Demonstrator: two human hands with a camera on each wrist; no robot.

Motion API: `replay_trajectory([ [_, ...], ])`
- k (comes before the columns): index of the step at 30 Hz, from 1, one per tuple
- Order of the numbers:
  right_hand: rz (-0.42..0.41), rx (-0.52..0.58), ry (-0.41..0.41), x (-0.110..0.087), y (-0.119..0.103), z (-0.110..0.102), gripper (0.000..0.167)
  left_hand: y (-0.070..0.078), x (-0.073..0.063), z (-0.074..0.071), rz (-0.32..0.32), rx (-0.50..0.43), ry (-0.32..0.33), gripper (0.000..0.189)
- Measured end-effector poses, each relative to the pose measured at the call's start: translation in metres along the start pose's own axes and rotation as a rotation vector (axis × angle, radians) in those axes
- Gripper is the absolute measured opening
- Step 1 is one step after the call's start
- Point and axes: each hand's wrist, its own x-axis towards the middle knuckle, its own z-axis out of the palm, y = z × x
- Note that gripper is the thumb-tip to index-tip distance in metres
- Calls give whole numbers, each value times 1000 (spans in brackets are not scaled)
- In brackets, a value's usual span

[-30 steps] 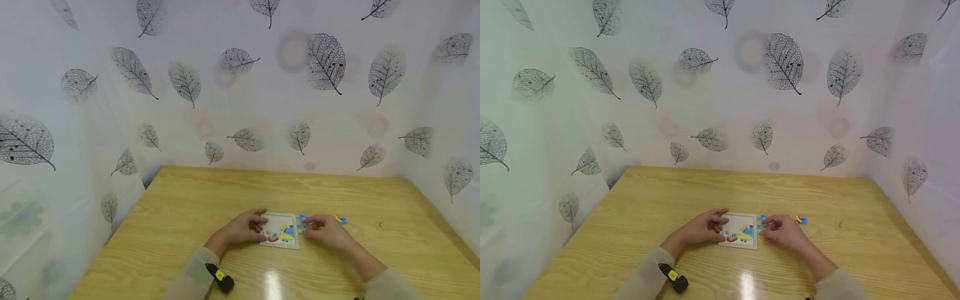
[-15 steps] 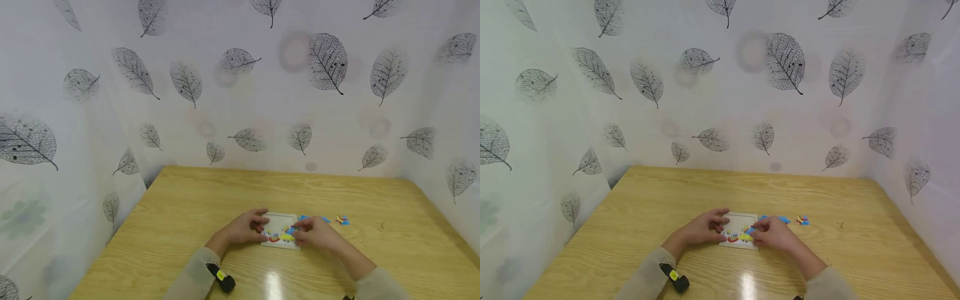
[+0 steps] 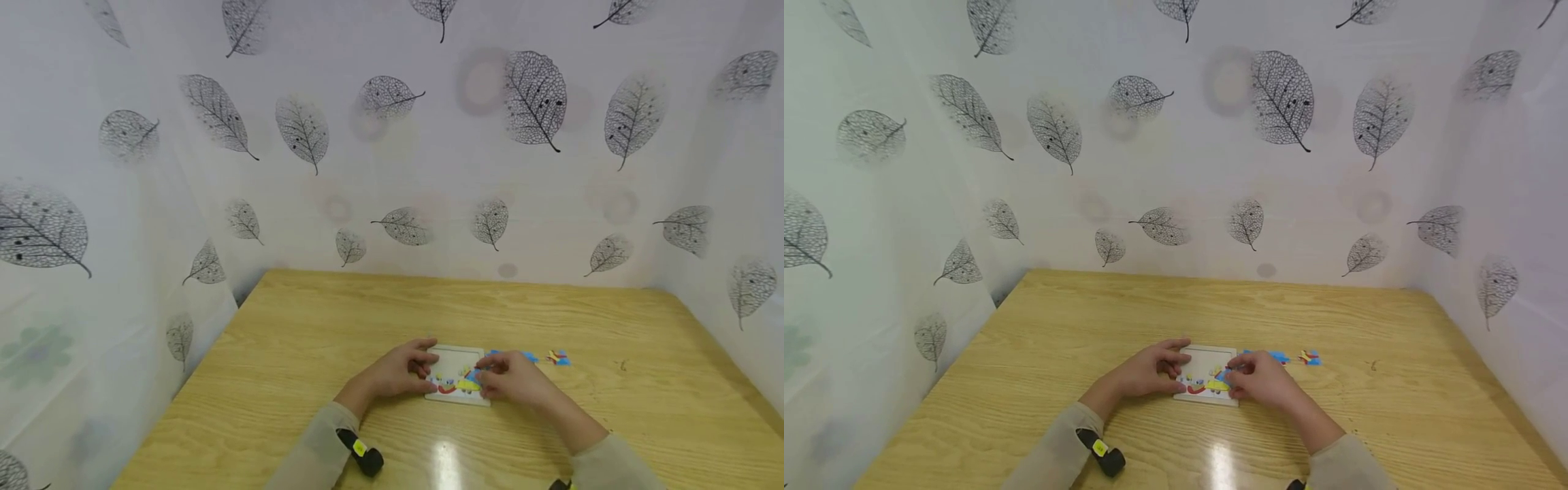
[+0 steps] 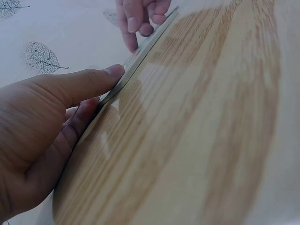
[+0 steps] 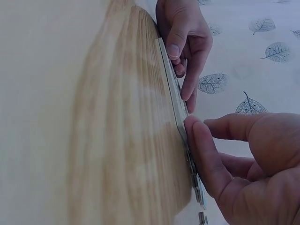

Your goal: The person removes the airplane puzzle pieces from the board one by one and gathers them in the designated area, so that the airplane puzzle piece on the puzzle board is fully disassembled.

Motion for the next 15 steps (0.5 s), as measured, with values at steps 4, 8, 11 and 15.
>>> replay_trajectory([
  [4, 10, 45, 15, 1, 0, 0, 38, 0, 0, 0, -8, 0, 0, 52],
  [8, 27, 97, 36, 0, -1, 1, 29, 1, 0, 1, 5, -4, -6, 52],
  [11, 32, 104, 56, -1, -3, 4, 22, 1, -1, 1, 16, -6, -4, 52],
  [15, 38, 85, 83, -1, -7, 7, 17, 1, -1, 1, 20, -9, 0, 52],
])
